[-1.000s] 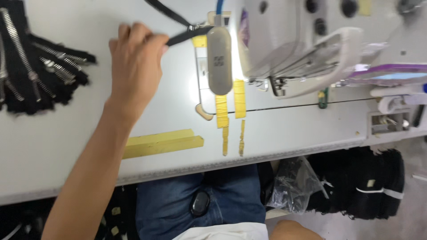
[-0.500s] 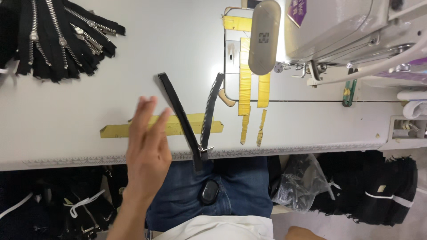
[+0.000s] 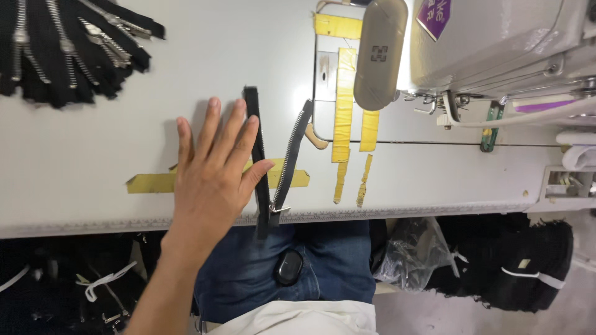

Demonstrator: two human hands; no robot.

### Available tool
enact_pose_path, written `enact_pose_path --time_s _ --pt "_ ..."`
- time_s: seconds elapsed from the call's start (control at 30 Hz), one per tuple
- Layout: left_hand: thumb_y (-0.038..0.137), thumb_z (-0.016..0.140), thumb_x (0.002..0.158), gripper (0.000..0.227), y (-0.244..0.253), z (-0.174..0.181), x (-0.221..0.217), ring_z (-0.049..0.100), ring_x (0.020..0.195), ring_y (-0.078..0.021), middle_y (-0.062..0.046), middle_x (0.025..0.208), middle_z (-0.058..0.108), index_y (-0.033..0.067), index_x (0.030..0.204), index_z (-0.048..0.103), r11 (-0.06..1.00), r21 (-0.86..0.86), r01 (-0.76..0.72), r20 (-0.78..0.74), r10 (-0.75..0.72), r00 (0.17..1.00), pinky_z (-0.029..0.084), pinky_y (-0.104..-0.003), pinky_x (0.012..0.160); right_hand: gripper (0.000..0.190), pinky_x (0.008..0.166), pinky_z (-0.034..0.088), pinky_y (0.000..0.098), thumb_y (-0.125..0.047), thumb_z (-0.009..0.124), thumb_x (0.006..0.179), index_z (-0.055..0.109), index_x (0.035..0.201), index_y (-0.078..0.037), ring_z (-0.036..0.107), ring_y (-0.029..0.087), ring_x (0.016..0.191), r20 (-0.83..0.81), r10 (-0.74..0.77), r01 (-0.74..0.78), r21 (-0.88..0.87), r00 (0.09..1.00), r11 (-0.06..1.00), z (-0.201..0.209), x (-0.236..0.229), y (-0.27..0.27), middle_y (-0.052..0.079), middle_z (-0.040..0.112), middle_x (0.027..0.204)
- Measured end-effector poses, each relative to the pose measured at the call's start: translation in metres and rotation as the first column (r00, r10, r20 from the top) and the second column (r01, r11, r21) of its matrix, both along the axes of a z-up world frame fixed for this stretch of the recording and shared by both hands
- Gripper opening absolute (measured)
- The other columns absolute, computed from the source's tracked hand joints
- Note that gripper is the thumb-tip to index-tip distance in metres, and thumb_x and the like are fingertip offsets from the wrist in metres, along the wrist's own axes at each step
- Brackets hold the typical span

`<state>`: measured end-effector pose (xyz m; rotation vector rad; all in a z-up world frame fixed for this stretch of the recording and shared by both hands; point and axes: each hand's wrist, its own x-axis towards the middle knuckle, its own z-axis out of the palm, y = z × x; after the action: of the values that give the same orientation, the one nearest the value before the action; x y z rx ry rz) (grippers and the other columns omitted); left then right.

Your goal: The person uses a sewing machine to stitch a black zipper onto a yellow fabric strip. They guide the materials under the needle, sew along the zipper teeth, and then remove the finished piece. The person repeats this process with another zipper, aligning and sewing it carefully.

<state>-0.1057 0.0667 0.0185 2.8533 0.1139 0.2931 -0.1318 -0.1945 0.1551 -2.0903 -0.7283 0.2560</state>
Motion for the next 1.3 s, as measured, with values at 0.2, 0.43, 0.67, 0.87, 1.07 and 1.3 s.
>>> enact_pose_path --time_s 0.2,0.43,0.67,0.87,1.07,1.3 --pt "0.039 0.072 0.103 0.058 0.006 -0.006 0.018 0.020 0.156 -0.0329 -0.015 0.167 0.035 0.0027 0.148 0.060 0.988 -0.119 0.099 0.004 -0.099 0.995 0.007 -0.060 0.126 0.045 0.100 0.063 0.0367 -0.033 0.036 0.107 0.069 0.110 -0.003 0.077 0.030 0.115 0.002 0.008 -0.008 0.052 1.000 0.999 -0.040 0.038 0.023 0.015 0.076 0.118" --pt "0.036 0.072 0.105 0.054 0.009 -0.006 0.018 0.029 0.154 -0.0322 -0.014 0.162 0.043 0.0035 0.146 0.059 0.972 -0.206 0.108 0.048 -0.100 0.994 0.011 -0.057 0.127 0.030 0.113 0.042 0.0515 -0.009 0.049 0.104 0.061 0.131 -0.002 0.064 0.034 0.130 0.455 0.398 -0.257 -0.341 0.796 0.904 -0.100 0.055 0.069 0.012 0.070 0.135" --pt "0.033 0.074 0.102 0.050 0.009 -0.007 0.009 0.032 0.153 -0.0342 -0.017 0.161 0.041 0.0029 0.140 0.060 0.969 -0.241 0.052 0.076 -0.035 0.997 0.019 -0.059 0.127 0.032 0.112 0.042 0.0549 -0.007 0.049 0.103 0.061 0.131 -0.001 0.063 0.033 0.132 0.494 0.458 -0.271 -0.405 0.739 0.874 -0.116 0.055 0.060 0.012 0.067 0.138" --pt "0.046 0.070 0.101 0.057 -0.002 -0.009 -0.010 0.038 0.149 -0.0362 -0.017 0.156 0.048 0.0059 0.140 0.061 0.992 -0.127 -0.026 0.132 0.043 0.990 0.022 -0.064 0.123 0.035 0.116 0.045 0.0533 -0.006 0.061 0.102 0.057 0.136 0.005 0.061 0.043 0.133 0.509 0.123 -0.015 -0.213 0.852 0.977 -0.121 0.070 0.070 0.024 0.063 0.140" --pt "0.031 0.057 0.110 0.041 -0.046 -0.011 -0.027 0.046 0.146 -0.0341 -0.016 0.153 0.054 0.0060 0.142 0.059 0.986 -0.018 -0.166 0.127 0.167 0.978 0.029 -0.061 0.121 0.036 0.087 0.051 0.0407 -0.016 0.079 0.099 0.066 0.127 0.002 0.063 0.032 0.095 0.551 -0.066 0.199 -0.186 0.832 0.962 -0.130 0.079 0.111 0.016 0.068 0.114" --pt "0.032 0.060 0.106 0.047 -0.070 -0.010 -0.018 0.040 0.149 -0.0350 -0.017 0.157 0.050 0.0047 0.145 0.059 0.982 -0.043 -0.183 0.151 0.188 0.970 0.019 -0.064 0.122 0.028 0.058 0.054 0.0289 0.006 0.073 0.090 0.069 0.117 0.001 0.063 0.020 0.069 0.142 -0.371 0.374 0.005 0.918 0.927 -0.097 0.079 0.106 0.011 0.066 0.087"
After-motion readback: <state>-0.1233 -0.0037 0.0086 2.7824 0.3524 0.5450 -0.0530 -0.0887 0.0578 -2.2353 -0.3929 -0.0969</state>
